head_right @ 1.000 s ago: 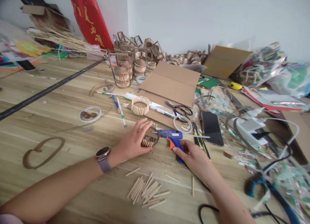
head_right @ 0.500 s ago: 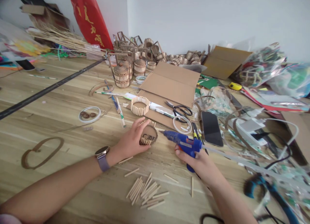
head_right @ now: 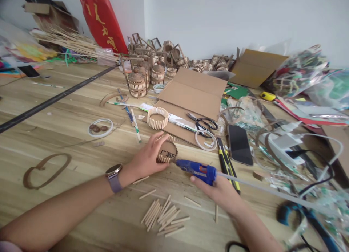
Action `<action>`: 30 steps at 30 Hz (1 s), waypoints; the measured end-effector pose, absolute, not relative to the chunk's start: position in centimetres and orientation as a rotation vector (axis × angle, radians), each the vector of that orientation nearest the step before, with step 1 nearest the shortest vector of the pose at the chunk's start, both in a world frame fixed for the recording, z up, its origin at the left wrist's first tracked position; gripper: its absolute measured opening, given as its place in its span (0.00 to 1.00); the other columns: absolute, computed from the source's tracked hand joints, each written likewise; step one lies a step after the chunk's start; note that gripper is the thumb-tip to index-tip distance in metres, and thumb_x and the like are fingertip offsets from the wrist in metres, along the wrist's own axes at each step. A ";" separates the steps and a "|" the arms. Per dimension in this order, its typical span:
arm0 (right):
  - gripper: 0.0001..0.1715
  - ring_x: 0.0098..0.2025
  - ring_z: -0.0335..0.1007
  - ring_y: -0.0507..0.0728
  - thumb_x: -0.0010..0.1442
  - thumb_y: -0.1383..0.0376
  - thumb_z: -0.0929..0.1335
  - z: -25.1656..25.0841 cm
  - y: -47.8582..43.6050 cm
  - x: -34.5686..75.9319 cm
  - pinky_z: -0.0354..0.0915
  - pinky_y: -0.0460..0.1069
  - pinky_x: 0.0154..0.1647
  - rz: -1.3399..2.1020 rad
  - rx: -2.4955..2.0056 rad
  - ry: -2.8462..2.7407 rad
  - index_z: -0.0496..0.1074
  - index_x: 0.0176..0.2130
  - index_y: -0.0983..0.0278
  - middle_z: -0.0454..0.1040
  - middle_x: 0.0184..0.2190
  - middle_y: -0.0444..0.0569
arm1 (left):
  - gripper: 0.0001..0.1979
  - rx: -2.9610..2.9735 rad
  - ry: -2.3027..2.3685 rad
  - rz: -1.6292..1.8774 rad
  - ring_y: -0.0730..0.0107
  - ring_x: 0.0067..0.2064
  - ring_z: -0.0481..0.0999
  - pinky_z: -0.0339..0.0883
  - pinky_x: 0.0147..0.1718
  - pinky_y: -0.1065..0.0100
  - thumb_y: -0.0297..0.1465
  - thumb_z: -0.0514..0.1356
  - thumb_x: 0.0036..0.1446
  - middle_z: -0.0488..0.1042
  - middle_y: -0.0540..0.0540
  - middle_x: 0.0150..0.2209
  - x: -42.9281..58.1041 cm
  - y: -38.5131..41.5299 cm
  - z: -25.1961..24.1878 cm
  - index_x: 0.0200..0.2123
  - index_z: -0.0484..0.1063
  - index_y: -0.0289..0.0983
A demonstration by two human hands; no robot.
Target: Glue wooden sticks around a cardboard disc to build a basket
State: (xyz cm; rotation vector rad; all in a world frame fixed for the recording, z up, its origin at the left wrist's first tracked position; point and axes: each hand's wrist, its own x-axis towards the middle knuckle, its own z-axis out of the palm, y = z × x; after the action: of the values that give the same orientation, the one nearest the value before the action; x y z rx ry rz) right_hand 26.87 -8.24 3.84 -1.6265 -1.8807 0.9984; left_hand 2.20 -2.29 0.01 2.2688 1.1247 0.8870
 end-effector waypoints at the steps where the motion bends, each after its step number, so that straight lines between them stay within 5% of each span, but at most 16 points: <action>1: 0.25 0.42 0.78 0.64 0.52 0.46 0.69 3.9 -8.3 26.8 0.72 0.57 0.48 0.970 -1.617 -1.910 0.80 0.38 0.62 0.82 0.39 0.52 | 0.47 2.272 1.130 0.883 0.46 0.66 0.55 0.54 0.63 0.46 0.27 0.69 0.45 0.51 0.33 0.63 2.2 -2.3 0.0 0.64 0.46 0.40; 30: 0.20 0.38 0.78 0.63 0.54 0.49 0.67 3.2 -8.5 26.4 0.73 0.55 0.43 0.810 -1.666 -2.019 0.77 0.36 0.62 0.81 0.35 0.52 | 0.46 2.255 1.115 0.884 0.48 0.66 0.55 0.54 0.63 0.46 0.25 0.67 0.46 0.51 0.34 0.63 2.1 -2.4 0.2 0.64 0.47 0.41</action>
State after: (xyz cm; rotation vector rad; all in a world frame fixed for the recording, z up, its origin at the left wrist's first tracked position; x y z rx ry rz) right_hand 26.36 -8.54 3.19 -1.6655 -2.0187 0.8099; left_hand 2.13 -2.42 0.15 2.2554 1.1150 0.8838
